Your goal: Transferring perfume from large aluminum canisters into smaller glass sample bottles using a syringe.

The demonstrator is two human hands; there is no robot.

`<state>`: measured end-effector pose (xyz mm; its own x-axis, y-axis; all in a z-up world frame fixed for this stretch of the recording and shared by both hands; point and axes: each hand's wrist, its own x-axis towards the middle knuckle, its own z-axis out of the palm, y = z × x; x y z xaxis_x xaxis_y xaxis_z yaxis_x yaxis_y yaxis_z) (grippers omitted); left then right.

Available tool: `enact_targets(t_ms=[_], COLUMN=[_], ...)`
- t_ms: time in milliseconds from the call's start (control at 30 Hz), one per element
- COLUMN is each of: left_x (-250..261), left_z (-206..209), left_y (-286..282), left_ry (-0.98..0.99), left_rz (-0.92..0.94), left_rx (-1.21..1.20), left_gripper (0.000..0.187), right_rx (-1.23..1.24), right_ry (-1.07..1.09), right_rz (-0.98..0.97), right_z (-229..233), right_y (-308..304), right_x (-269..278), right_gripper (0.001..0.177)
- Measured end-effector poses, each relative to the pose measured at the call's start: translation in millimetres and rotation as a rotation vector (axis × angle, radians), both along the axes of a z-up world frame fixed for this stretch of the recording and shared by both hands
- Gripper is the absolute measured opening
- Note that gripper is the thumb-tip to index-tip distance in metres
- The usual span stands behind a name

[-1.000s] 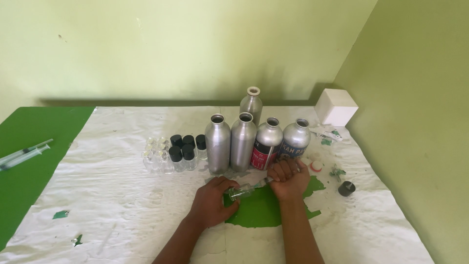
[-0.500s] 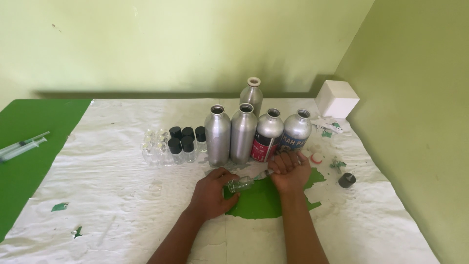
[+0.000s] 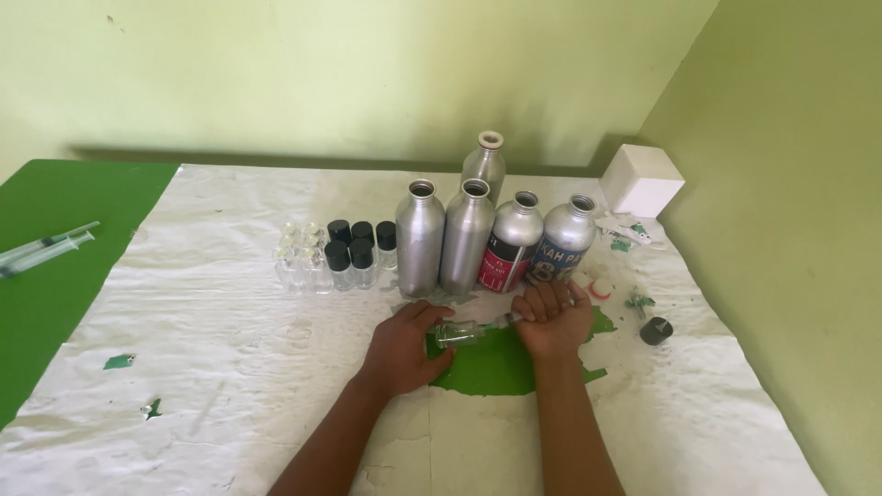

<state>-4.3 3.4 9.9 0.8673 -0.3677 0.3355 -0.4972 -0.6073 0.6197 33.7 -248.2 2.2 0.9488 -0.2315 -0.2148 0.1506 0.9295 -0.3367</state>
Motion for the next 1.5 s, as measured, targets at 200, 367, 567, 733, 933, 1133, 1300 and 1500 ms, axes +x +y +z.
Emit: enact_targets(t_ms=[200,367,567,733,933,1133,1300,1500], left_x=[-2,3,5,5,3,3,3,3], left_z=[1,-14,-17,-16,-15,-10,-7,-9], left_y=[1,-1,-3,-3,-3,-2,-1,0], left_ry=[-0.008,-0.067,-0.124,-0.149,-0.145,-0.117,-0.046,-0.045], left_rz=[-0.004,-0.004,0.004,0.001,-0.004,-0.005,-0.003,-0.009], left_rx=[0.017,0.015,0.040,0.032,0.016,0.032,0.027,-0.001], left_gripper=[0.043,0.048,0.050,0.048,0.045,0.042,0.039,0.036], right_rx=[-0.002,0.071,0.139,0.139,0.188,0.175,-0.044,-0.063], right_ry=[0.006,-0.067,-0.111,-0.143,-0.222,-0.231,-0.164,-0.139], right_rz=[-0.006,0.033,0.059,0.068,0.158,0.172,0.149,0.161], right_z=[-3,-9,-7,-6,-16,-25,-29,-24], right_y=[-3,-3,-2,-1,-5,-4,-5,-4], right_x=[0,3,4,5,14,24,27,25], right_gripper=[0.041,0.040,0.040,0.041,0.040,0.043,0.041,0.042])
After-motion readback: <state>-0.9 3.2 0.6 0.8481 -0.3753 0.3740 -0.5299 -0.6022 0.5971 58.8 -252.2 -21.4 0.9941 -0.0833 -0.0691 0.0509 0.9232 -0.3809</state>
